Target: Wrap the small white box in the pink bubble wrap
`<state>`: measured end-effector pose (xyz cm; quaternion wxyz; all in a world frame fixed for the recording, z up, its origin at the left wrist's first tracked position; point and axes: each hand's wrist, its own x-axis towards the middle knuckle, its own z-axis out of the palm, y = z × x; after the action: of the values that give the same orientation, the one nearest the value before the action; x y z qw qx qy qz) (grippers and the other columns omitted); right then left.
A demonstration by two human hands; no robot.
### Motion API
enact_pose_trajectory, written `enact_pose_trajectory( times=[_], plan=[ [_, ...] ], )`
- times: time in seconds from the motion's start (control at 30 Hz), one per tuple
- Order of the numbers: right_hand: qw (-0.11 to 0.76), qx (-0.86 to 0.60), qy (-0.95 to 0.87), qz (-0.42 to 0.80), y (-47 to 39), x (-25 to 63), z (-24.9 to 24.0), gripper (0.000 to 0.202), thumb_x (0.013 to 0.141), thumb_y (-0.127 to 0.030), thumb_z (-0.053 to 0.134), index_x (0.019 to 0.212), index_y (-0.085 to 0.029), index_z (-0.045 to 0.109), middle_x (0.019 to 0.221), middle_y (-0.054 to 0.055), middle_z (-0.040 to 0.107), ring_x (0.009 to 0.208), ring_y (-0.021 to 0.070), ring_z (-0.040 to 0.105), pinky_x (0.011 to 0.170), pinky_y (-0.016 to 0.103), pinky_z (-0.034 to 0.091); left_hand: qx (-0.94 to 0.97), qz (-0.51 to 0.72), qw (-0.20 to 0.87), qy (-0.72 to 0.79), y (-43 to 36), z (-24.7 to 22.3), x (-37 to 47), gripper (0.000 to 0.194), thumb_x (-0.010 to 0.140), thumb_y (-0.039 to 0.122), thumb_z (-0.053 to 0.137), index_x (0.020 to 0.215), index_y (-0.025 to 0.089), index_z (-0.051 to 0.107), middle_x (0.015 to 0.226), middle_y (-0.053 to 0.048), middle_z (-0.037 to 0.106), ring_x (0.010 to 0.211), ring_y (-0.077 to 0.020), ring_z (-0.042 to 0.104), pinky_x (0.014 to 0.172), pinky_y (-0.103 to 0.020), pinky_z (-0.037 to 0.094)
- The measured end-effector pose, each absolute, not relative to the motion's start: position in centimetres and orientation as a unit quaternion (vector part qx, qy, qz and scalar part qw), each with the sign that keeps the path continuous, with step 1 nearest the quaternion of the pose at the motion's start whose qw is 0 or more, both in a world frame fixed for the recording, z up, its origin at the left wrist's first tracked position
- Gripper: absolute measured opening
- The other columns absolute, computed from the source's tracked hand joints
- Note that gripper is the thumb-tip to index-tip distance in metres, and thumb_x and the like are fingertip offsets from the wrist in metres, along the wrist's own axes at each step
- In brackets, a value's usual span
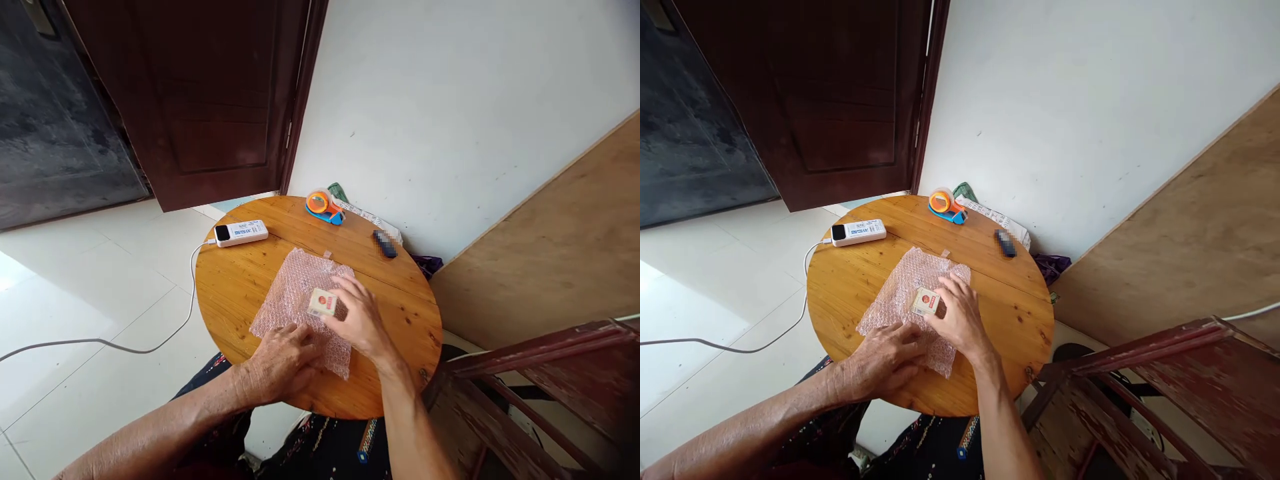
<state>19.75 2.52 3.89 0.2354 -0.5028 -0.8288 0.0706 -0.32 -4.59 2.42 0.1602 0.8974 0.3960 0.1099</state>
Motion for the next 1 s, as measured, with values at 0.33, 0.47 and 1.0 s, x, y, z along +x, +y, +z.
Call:
enact_pose_trajectory(
  times=[0.33,0.47,1.0],
  plan=[
    [0.229,-0.709,-0.667,0.013,2.0,32.0,2.7,0.046,0.071,-0.047,0.062,0.108,-0.019,0.066,0.122,0.013,0.066,0.119,0.0343,0.057,0.101,0.051,0.042,0.898,0.12,0.152,0.396,-4.8,2.0,-0.3,0.014,0.091,0.029,0.056,0.102,0.023,0.061,0.115,-0.005,0.058,0.099,-0.0232,0.057,0.083,-0.04,0.053],
    [0.228,-0.72,-0.655,-0.022,0.8,30.8,2.9,0.061,0.077,-0.052,0.06,0.128,-0.019,0.058,0.132,0.015,0.061,0.122,0.0363,0.054,0.099,0.054,0.042,0.901,0.111,0.155,0.389,-4.8,2.2,-0.4,0.014,0.091,0.029,0.057,0.102,0.022,0.062,0.114,-0.006,0.058,0.101,-0.0248,0.058,0.084,-0.041,0.054],
    [0.096,-0.708,-0.699,-0.026,3.6,21.8,3.9,0.04,0.093,-0.026,0.046,0.131,-0.014,0.053,0.097,0.015,0.072,0.09,0.0302,0.069,0.076,0.039,0.047,0.879,0.16,0.144,0.425,-2.3,4.3,-1.0,0.013,0.09,0.024,0.056,0.095,0.017,0.066,0.11,-0.009,0.063,0.105,-0.0266,0.06,0.093,-0.043,0.053]
  ],
)
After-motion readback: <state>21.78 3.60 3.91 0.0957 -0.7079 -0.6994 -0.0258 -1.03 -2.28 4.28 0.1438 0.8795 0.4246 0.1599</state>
